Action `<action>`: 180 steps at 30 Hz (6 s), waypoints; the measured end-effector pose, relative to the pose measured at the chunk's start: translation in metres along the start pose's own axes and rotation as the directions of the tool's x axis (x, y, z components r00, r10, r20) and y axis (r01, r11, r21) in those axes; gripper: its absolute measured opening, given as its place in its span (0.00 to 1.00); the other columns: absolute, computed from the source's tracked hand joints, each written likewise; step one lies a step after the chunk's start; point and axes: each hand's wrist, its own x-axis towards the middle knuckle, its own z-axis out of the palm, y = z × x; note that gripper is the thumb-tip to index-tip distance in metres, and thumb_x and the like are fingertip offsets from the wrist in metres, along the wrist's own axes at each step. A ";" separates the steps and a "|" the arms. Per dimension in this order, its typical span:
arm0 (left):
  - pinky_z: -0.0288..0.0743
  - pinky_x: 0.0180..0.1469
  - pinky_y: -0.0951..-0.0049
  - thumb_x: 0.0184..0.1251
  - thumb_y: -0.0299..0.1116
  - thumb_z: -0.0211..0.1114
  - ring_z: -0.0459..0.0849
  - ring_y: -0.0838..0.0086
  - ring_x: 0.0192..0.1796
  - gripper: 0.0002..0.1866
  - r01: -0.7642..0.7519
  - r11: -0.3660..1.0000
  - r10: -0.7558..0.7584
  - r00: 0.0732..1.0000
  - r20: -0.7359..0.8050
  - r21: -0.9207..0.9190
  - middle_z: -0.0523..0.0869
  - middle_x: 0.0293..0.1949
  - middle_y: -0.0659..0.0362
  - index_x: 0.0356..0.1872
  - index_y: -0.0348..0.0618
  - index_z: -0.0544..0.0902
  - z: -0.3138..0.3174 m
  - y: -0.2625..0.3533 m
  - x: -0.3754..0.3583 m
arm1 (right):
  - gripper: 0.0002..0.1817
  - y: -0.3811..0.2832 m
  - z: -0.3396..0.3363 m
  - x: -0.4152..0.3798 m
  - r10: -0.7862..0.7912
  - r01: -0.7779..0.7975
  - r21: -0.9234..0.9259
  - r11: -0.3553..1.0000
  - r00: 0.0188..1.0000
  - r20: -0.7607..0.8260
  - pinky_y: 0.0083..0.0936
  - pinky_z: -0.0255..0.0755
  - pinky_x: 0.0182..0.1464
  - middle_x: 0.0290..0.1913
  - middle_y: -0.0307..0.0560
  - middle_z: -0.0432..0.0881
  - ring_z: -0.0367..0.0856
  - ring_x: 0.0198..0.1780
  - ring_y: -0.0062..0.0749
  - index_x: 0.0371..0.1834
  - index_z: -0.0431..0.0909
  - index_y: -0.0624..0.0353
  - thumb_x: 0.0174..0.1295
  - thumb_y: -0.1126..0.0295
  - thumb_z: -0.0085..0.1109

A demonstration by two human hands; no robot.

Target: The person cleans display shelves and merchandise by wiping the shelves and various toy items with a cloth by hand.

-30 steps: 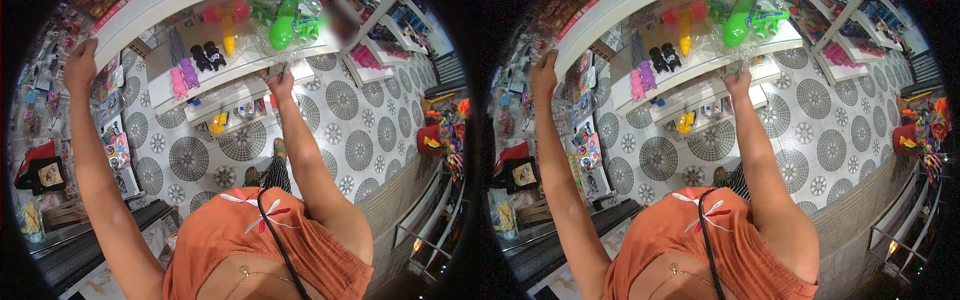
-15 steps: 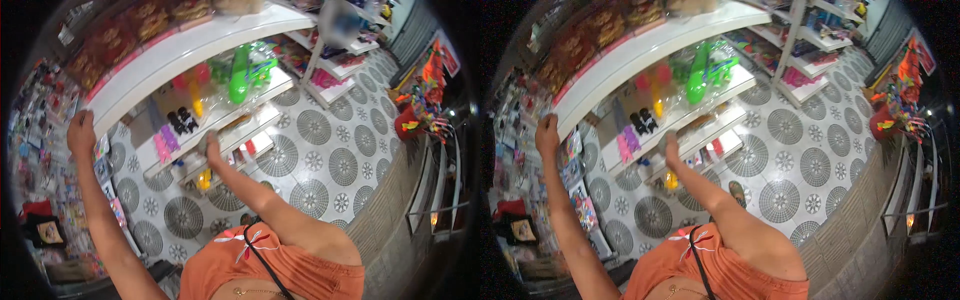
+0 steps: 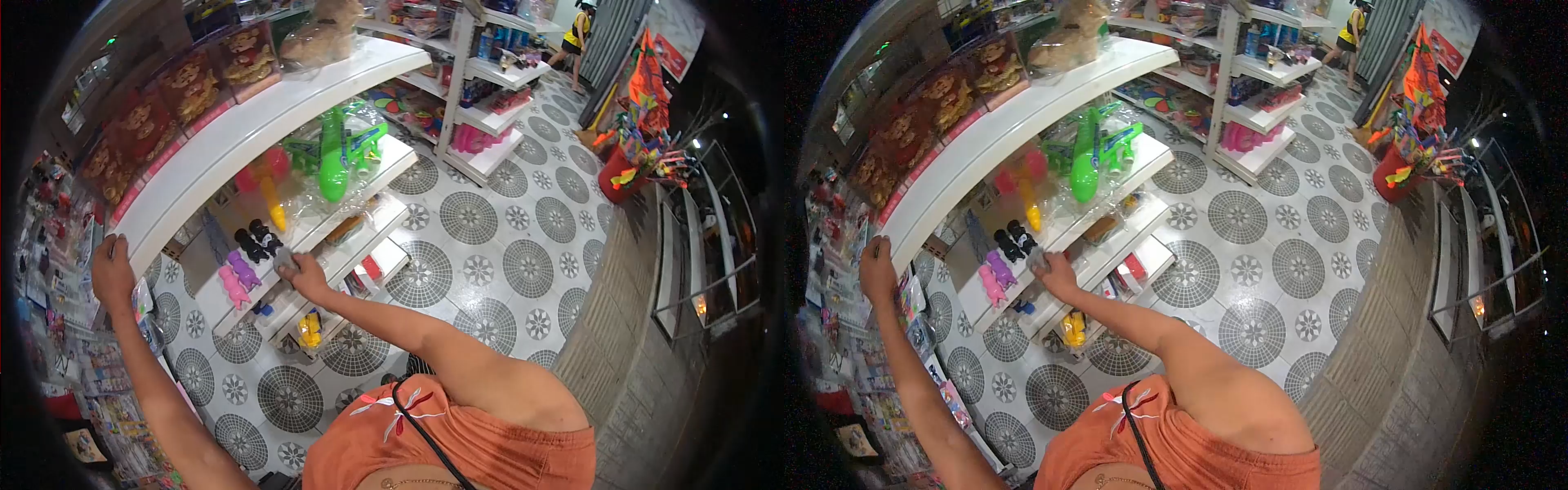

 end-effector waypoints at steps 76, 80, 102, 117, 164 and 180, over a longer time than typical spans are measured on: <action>0.65 0.55 0.75 0.56 0.27 0.58 0.70 0.74 0.54 0.32 0.475 0.034 0.245 0.849 0.468 -0.879 0.67 0.57 0.56 0.63 0.38 0.59 0.069 0.105 -0.279 | 0.13 -0.133 -0.124 -0.037 -0.210 0.217 0.081 0.973 0.677 0.705 0.29 0.69 0.38 0.30 0.53 0.80 0.77 0.33 0.40 0.33 0.78 0.64 0.53 0.65 0.58; 0.65 0.54 0.76 0.57 0.23 0.56 0.72 0.77 0.50 0.24 0.478 0.001 0.061 0.877 0.477 -0.878 0.75 0.49 0.59 0.57 0.39 0.68 0.098 0.062 -0.275 | 0.13 -0.194 -0.152 -0.031 -0.606 0.733 0.028 0.679 0.539 0.585 0.29 0.69 0.43 0.35 0.51 0.79 0.76 0.39 0.39 0.36 0.78 0.62 0.52 0.65 0.60; 0.64 0.56 0.66 0.58 0.39 0.54 0.73 0.56 0.55 0.24 0.648 0.295 -0.596 0.699 0.395 -0.702 0.75 0.52 0.44 0.53 0.34 0.71 0.248 -0.133 -0.169 | 0.17 -0.235 -0.110 0.157 -0.808 0.819 -0.555 0.147 0.423 0.411 0.36 0.62 0.45 0.35 0.51 0.73 0.69 0.42 0.48 0.36 0.75 0.59 0.63 0.58 0.42; 0.71 0.45 0.65 0.60 0.34 0.52 0.76 0.62 0.43 0.14 0.111 0.975 -0.076 0.980 0.183 -0.190 0.79 0.39 0.51 0.44 0.40 0.77 0.339 -0.166 0.002 | 0.10 -0.236 -0.108 0.160 -0.821 0.815 -0.550 0.183 0.434 0.370 0.36 0.63 0.39 0.34 0.48 0.73 0.69 0.37 0.45 0.34 0.77 0.55 0.56 0.62 0.52; 0.72 0.41 0.71 0.60 0.34 0.51 0.77 0.71 0.38 0.13 0.708 -0.231 -0.302 0.600 0.741 -0.668 0.77 0.37 0.56 0.43 0.38 0.75 0.185 -0.073 -0.423 | 0.13 -0.216 -0.112 0.167 -0.888 0.728 -0.674 0.124 0.385 0.253 0.34 0.66 0.42 0.34 0.39 0.77 0.71 0.41 0.39 0.33 0.81 0.46 0.54 0.53 0.52; 0.67 0.27 0.73 0.58 0.35 0.55 0.69 0.75 0.24 0.10 0.816 -0.393 -0.288 0.330 0.899 -0.425 0.72 0.26 0.61 0.37 0.42 0.76 0.126 -0.084 -0.443 | 0.11 -0.212 -0.110 0.171 -0.873 0.653 -0.753 0.085 0.413 0.259 0.34 0.68 0.40 0.36 0.37 0.77 0.71 0.45 0.38 0.36 0.79 0.41 0.54 0.55 0.51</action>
